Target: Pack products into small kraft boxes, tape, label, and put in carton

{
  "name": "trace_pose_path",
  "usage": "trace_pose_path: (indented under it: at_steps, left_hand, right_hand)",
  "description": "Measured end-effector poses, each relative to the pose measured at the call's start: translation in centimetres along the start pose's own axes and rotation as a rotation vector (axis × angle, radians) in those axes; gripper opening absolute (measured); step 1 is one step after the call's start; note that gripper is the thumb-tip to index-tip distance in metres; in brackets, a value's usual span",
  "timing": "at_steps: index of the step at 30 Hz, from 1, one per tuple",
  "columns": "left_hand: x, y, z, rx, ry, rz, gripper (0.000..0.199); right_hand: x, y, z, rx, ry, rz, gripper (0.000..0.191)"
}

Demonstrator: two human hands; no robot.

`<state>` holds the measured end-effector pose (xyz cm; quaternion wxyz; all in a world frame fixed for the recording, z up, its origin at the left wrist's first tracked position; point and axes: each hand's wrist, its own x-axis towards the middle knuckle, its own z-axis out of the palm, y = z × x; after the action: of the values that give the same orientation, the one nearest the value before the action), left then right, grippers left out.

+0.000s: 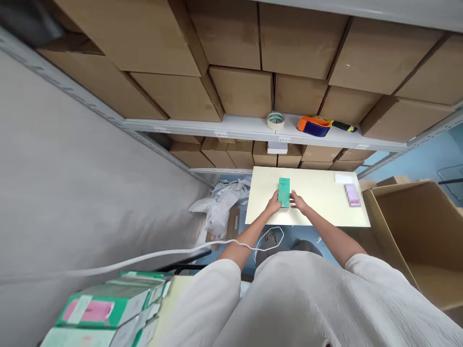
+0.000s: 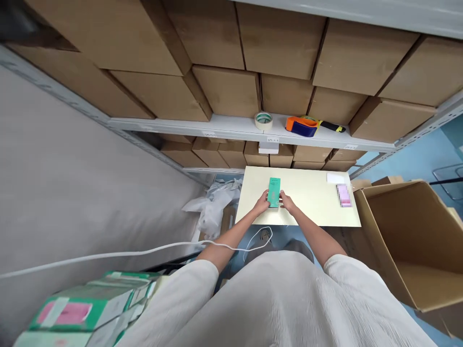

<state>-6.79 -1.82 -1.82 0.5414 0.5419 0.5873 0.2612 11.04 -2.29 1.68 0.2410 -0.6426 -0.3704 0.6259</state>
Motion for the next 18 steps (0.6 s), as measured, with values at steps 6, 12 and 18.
trace_pose_path:
  at_steps: [6, 12, 18]
  left_hand:
    - [3.2, -0.7, -1.4, -0.044, -0.088, -0.056, 0.09]
    - [3.6, -2.4, -1.6, -0.07, -0.114, -0.078, 0.091]
    - [2.8, -2.5, -2.1, -0.003, -0.121, -0.212, 0.103]
  right_hand:
    - [2.8, -0.5, 1.2, 0.019, 0.06, 0.044, 0.072]
    - [3.8, 0.3, 1.4, -0.008, 0.056, 0.109, 0.067]
    - [2.8, 1.4, 1.7, 0.007, 0.093, 0.157, 0.062]
